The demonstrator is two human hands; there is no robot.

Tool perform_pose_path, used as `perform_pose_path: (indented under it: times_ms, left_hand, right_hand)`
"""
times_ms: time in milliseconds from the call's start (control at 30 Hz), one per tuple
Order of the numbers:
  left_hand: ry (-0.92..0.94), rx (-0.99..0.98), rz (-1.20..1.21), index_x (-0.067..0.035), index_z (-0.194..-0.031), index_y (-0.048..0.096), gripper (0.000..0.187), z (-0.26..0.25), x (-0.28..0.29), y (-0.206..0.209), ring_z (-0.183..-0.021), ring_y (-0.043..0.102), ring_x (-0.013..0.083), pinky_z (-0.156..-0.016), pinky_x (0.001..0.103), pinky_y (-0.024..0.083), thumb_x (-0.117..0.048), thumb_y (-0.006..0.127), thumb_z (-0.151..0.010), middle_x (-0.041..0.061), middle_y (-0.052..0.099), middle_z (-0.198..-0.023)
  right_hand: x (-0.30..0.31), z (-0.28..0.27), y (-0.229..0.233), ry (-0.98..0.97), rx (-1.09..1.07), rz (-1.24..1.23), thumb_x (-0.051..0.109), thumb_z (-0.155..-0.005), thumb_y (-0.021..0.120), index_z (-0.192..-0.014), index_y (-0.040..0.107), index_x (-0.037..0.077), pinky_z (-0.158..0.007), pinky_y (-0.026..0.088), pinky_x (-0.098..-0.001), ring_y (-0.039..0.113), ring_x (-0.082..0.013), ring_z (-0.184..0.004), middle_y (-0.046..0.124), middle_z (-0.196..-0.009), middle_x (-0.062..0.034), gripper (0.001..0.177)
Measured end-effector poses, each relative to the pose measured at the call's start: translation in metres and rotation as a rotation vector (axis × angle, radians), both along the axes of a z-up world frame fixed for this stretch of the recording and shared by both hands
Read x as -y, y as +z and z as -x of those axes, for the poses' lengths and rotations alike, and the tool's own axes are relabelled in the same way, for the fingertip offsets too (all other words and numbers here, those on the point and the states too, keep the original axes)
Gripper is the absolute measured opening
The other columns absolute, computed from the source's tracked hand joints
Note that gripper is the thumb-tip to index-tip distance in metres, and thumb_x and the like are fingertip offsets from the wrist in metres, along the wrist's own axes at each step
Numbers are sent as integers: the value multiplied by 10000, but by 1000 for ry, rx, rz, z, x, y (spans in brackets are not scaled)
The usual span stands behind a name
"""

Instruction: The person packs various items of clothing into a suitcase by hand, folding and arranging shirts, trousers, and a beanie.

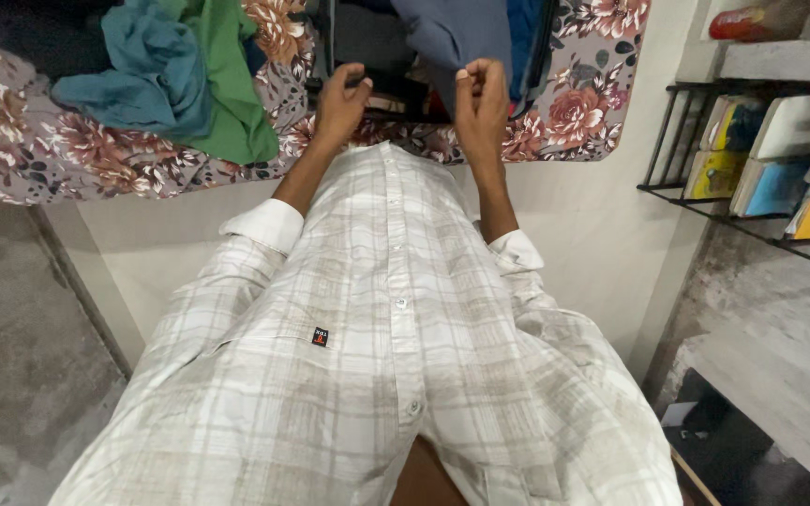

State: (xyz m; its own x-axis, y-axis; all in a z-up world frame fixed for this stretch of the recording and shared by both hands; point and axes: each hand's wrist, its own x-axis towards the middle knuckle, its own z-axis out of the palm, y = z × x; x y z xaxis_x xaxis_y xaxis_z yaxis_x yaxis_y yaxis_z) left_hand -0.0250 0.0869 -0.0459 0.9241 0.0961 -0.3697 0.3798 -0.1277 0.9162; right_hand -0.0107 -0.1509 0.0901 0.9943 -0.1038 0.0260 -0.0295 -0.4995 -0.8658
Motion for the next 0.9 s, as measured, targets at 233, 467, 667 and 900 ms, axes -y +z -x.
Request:
perform_pose_path:
  times_ms: [233,467,667,900]
  left_hand:
    - [-16,477,40,-1,-1430,562,399,-21,-2,67,-1279,628,255,-1077,383,523,-158,689,-1086,149,611,-1430]
    - [13,539,-226,-47,-1432,503,568,-35,-19,129,-1333,634,294,-1153,388,494,-329,807,-1044,129,646,-1391]
    - [-67,784,-209,22,-1480,441,678,-41,-19,172,-1366,530,387,-1139,457,442,-310,833,-1037,224,549,-1449]
    - [-197,691,-39,-15,-1210,646,331,-59,-17,184,-1089,744,245,-967,354,569,-173,826,-981,108,759,-1161]
  right_hand:
    - [-16,10,81,127,46,-316,85,-1120,579,-1141,543,21,-704,599,-235,559,-65,-833,531,-1031,-20,76]
    - [-40,11,112,246,196,-398,54,-1130,559,-1160,521,-3,-790,639,-267,576,-83,-895,490,-1125,-40,75]
    - [-49,8,116,255,241,-444,42,-1126,559,-1180,517,-8,-802,644,-282,581,-93,-914,484,-1154,-55,85]
    - [-43,8,119,206,270,-437,8,-1119,559,-1188,521,-1,-763,620,-276,567,-91,-896,492,-1157,-54,79]
